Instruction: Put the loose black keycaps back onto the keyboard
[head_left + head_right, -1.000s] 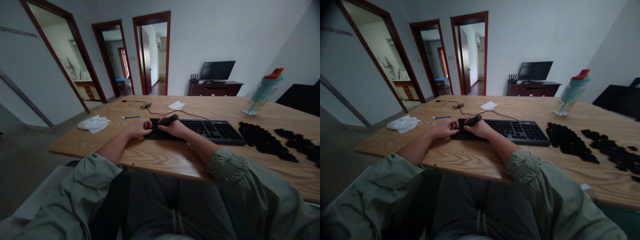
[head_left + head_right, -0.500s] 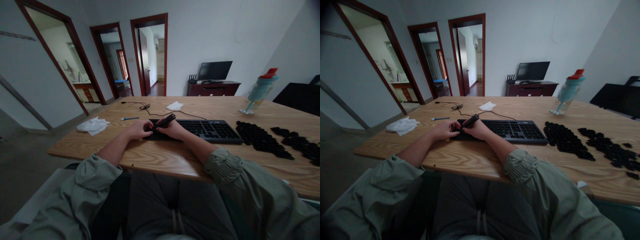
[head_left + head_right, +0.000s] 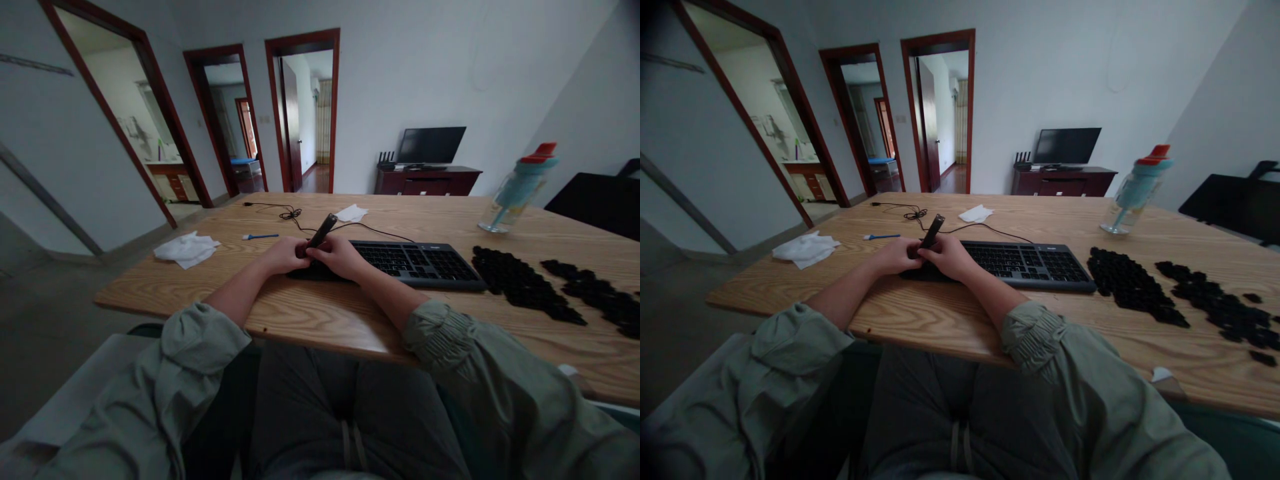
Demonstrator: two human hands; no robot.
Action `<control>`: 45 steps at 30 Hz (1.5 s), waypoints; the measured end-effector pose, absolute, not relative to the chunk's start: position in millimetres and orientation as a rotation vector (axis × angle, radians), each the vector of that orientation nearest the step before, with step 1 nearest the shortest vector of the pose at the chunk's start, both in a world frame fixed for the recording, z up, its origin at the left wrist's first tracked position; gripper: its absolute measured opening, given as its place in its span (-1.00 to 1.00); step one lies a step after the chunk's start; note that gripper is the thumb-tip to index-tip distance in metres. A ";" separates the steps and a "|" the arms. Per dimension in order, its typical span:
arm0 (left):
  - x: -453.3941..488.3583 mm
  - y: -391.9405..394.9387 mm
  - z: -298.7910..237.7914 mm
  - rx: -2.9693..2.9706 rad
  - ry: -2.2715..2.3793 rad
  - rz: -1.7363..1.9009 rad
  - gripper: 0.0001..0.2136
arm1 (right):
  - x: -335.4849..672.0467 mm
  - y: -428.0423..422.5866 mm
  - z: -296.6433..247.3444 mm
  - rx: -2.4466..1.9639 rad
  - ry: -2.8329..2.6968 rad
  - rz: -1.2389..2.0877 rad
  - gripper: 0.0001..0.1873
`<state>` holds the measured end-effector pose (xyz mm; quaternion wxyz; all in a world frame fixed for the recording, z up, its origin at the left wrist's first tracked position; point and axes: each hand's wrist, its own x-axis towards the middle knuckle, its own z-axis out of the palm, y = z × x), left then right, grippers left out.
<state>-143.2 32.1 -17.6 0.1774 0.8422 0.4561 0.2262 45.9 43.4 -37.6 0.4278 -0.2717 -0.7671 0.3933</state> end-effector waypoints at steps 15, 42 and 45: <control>-152.8 33.4 -25.0 1.944 1.203 1.008 -0.85 | 46.0 35.8 -38.3 -0.930 -2.203 0.388 -0.85; -112.6 40.9 -30.8 1.041 1.108 1.709 -0.69 | 36.6 29.0 -38.0 -1.025 -2.455 -0.004 -0.68; -112.1 37.6 -26.2 1.116 1.031 1.688 -0.72 | 36.7 29.7 -37.8 -1.002 -2.423 0.042 -0.70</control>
